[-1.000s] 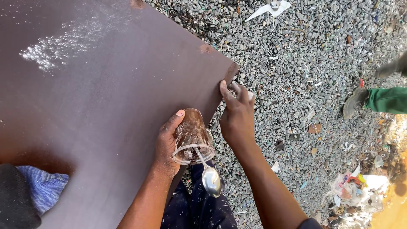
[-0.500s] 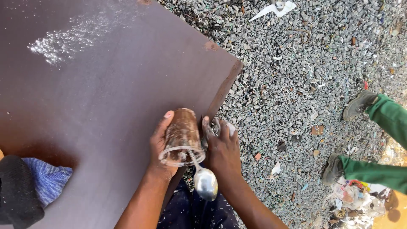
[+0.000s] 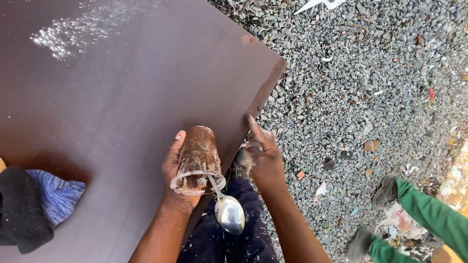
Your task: The person applies a dark, thick substance from a plastic container onto the edges and interior surfaces of a brown wooden cabinet using a spoon. They work on the top edge and then move to the inside of a drawer or shelf.
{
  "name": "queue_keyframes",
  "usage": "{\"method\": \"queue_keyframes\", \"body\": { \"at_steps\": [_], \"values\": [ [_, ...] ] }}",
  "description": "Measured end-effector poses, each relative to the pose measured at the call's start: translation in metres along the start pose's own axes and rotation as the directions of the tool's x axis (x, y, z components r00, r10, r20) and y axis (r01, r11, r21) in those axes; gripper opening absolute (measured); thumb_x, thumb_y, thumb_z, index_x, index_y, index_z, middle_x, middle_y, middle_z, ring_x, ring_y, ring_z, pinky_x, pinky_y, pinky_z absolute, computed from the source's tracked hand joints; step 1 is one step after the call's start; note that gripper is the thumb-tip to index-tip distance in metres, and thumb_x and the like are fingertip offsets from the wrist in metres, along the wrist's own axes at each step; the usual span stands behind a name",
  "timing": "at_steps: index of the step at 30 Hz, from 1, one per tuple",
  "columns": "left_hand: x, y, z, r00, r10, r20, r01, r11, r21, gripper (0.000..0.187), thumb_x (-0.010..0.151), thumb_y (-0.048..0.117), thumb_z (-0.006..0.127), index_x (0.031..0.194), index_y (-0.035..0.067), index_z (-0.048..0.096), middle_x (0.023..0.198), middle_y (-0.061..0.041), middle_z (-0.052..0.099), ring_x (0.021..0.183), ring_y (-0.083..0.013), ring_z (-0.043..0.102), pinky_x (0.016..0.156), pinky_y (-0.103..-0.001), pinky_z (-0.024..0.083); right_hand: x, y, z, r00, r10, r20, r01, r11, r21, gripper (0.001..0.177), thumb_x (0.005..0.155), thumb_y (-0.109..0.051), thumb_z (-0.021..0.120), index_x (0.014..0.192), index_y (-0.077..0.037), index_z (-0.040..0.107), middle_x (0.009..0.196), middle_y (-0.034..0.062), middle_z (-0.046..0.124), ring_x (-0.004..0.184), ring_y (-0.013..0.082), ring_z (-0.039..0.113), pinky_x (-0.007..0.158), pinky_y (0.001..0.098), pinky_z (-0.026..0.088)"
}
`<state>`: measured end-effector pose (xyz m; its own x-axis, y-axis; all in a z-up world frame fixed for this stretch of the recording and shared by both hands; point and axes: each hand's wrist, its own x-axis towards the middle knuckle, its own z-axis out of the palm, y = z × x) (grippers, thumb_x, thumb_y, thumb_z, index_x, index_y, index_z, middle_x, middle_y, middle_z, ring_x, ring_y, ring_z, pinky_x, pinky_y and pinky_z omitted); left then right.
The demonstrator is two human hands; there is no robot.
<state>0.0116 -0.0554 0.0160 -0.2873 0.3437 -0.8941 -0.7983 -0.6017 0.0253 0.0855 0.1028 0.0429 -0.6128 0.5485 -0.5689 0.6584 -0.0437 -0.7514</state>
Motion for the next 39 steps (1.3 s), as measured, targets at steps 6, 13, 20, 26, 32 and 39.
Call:
{"method": "queue_keyframes", "body": {
  "at_steps": [6, 13, 20, 26, 32, 39],
  "values": [
    [0.000, -0.001, 0.003, 0.999, 0.023, -0.022, -0.024, 1.000, -0.020, 0.033, 0.094, 0.034, 0.068, 0.105, 0.003, 0.066, 0.096, -0.019, 0.070, 0.087, -0.0274, 0.069, 0.090, -0.047, 0.055, -0.035, -0.029, 0.011, 0.942, -0.309, 0.128, 0.267, 0.463, -0.845, 0.065, 0.085, -0.001, 0.051, 0.147, -0.019, 0.058, 0.111, 0.0218, 0.059, 0.095, 0.0387, 0.061, 0.072, 0.0476, 0.056],
    [0.012, -0.004, 0.001, 0.998, 0.058, -0.010, -0.058, 0.998, 0.015, 0.030, 0.095, 0.032, 0.070, 0.104, 0.003, 0.069, 0.096, -0.019, 0.073, 0.088, -0.0260, 0.072, 0.091, -0.044, 0.057, -0.010, 0.016, -0.014, 0.778, -0.619, 0.107, 0.575, 0.633, -0.519, 0.021, 0.089, -0.001, 0.054, 0.071, -0.011, 0.059, 0.114, 0.0119, 0.074, 0.113, 0.0423, 0.058, 0.090, 0.0486, 0.043],
    [0.000, -0.006, 0.012, 0.996, 0.084, 0.003, -0.084, 0.996, 0.030, 0.031, 0.092, 0.032, 0.072, 0.102, 0.003, 0.070, 0.094, -0.019, 0.074, 0.085, -0.0262, 0.071, 0.090, -0.043, 0.057, 0.013, -0.027, -0.019, 0.876, -0.470, -0.106, 0.366, 0.793, -0.487, 0.040, 0.098, 0.000, 0.049, 0.135, -0.002, 0.065, 0.127, 0.0250, 0.061, 0.117, 0.0441, 0.058, 0.103, 0.0591, 0.044],
    [0.004, -0.007, 0.009, 0.996, 0.082, 0.023, -0.083, 0.996, 0.030, 0.032, 0.092, 0.033, 0.072, 0.103, 0.003, 0.070, 0.093, -0.019, 0.073, 0.087, -0.0268, 0.071, 0.091, -0.045, 0.057, 0.005, -0.024, -0.012, 0.878, -0.471, -0.079, 0.385, 0.795, -0.468, 0.041, 0.098, 0.004, 0.049, 0.134, -0.006, 0.067, 0.128, 0.0267, 0.061, 0.119, 0.0465, 0.058, 0.106, 0.0628, 0.042],
    [-0.004, -0.006, 0.015, 0.994, 0.104, 0.034, -0.106, 0.992, 0.074, 0.035, 0.092, 0.034, 0.071, 0.105, 0.001, 0.070, 0.092, -0.018, 0.073, 0.086, -0.0251, 0.070, 0.092, -0.043, 0.057, 0.000, -0.020, -0.010, 0.926, -0.365, -0.100, 0.319, 0.895, -0.312, 0.037, 0.100, 0.001, 0.049, 0.126, -0.012, 0.072, 0.131, 0.0192, 0.056, 0.113, 0.0343, 0.054, 0.102, 0.0571, 0.035],
    [-0.009, -0.006, 0.020, 0.995, 0.093, 0.040, -0.095, 0.995, 0.042, 0.032, 0.092, 0.031, 0.071, 0.104, 0.001, 0.071, 0.090, -0.018, 0.074, 0.084, -0.0252, 0.073, 0.088, -0.040, 0.059, -0.001, -0.027, 0.001, 0.977, -0.123, -0.176, 0.101, 0.987, -0.129, 0.040, 0.100, 0.003, 0.044, 0.128, -0.010, 0.069, 0.134, 0.0154, 0.049, 0.089, 0.0164, 0.052, 0.080, 0.0310, 0.051]
  ]
}}
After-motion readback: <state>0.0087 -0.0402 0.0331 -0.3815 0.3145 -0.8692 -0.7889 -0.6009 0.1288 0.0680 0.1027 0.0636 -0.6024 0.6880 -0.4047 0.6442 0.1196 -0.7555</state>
